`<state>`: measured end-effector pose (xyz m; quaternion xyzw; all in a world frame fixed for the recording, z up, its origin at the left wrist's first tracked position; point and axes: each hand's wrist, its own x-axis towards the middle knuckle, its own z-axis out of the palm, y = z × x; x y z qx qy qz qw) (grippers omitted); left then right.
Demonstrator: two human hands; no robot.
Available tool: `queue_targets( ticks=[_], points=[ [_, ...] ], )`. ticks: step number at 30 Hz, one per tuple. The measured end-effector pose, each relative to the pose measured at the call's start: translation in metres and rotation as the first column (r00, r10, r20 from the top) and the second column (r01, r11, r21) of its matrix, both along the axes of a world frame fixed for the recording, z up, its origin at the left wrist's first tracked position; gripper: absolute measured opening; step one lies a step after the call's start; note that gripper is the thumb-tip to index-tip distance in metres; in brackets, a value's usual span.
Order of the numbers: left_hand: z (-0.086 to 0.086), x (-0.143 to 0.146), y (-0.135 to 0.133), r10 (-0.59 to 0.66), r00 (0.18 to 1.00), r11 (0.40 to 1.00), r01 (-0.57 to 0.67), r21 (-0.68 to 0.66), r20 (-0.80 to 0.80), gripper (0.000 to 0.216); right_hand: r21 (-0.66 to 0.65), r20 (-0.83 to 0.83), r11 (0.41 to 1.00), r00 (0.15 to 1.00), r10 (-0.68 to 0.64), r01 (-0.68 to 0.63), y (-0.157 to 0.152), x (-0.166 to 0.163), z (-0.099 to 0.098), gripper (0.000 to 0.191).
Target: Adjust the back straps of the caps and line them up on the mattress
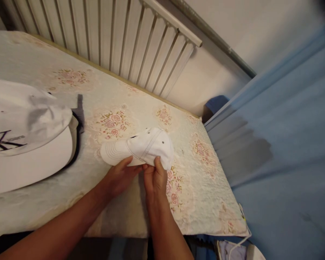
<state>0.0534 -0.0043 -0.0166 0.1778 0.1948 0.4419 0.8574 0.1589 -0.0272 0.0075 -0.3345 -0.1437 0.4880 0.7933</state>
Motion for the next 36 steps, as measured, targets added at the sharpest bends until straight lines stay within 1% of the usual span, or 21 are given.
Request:
queue_targets(
  ticks=[2,5,8,11,13,15,18,20,22,25,27,32,36],
  points=[
    [0.008,-0.002,0.006,-0.003,0.997,0.998,0.008,-0.063,0.076,0.036,0.024,-0.041,1.000,0.999,0.005,-0.004,0.001,0.008,0.004,0.043],
    [0.015,-0.008,0.014,0.031,0.995,0.993,-0.020,-0.113,0.094,0.042,0.040,-0.112,0.999,0.994,-0.007,0.011,0.002,0.021,0.008,0.037],
    [0.015,-0.014,0.020,0.098,0.989,0.991,-0.088,-0.098,0.106,0.046,0.039,-0.166,0.999,0.986,-0.023,0.030,0.003,0.030,0.010,0.030],
    [0.013,-0.017,0.024,0.130,0.982,0.990,-0.122,-0.066,0.137,0.048,0.030,-0.172,0.998,0.984,-0.056,0.062,0.003,0.033,0.011,0.030],
    [0.011,-0.016,0.024,0.104,0.981,0.994,-0.100,-0.036,0.164,0.048,0.018,-0.165,0.997,0.983,-0.075,0.079,0.002,0.031,0.012,0.032],
    [0.009,-0.014,0.021,0.035,0.982,0.999,-0.039,0.018,0.183,0.047,0.009,-0.160,0.996,0.984,-0.081,0.083,0.002,0.027,0.013,0.034],
    [0.008,-0.008,0.015,-0.087,0.976,0.985,0.054,0.164,0.199,0.045,-0.001,-0.137,0.997,0.988,-0.077,0.078,0.001,0.017,0.011,0.040],
    [0.008,-0.003,0.011,-0.122,0.971,0.967,0.070,0.245,0.204,0.044,0.000,-0.103,0.998,0.993,-0.062,0.062,0.000,0.009,0.010,0.047],
    [0.007,-0.001,0.009,-0.122,0.968,0.963,0.062,0.263,0.220,0.043,0.014,-0.064,0.999,0.997,-0.033,0.034,-0.002,0.002,0.009,0.052],
    [0.008,-0.001,0.010,-0.089,0.961,0.976,0.033,0.213,0.263,0.044,0.033,-0.024,0.999,1.000,0.011,-0.010,-0.004,-0.003,0.011,0.055],
    [0.010,-0.003,0.012,-0.053,0.962,0.987,0.010,0.157,0.269,0.045,0.029,-0.016,1.000,1.000,0.014,-0.013,-0.004,-0.001,0.012,0.052],
    [0.017,-0.013,0.015,0.017,0.979,1.000,-0.017,0.001,0.204,0.047,-0.017,-0.097,0.999,0.994,-0.046,0.044,-0.001,0.015,0.017,0.027],
    [0.021,-0.015,0.014,0.034,0.978,0.999,-0.029,-0.028,0.207,0.054,-0.049,-0.104,0.997,0.993,-0.058,0.053,0.000,0.025,0.018,0.020]
  ],
)
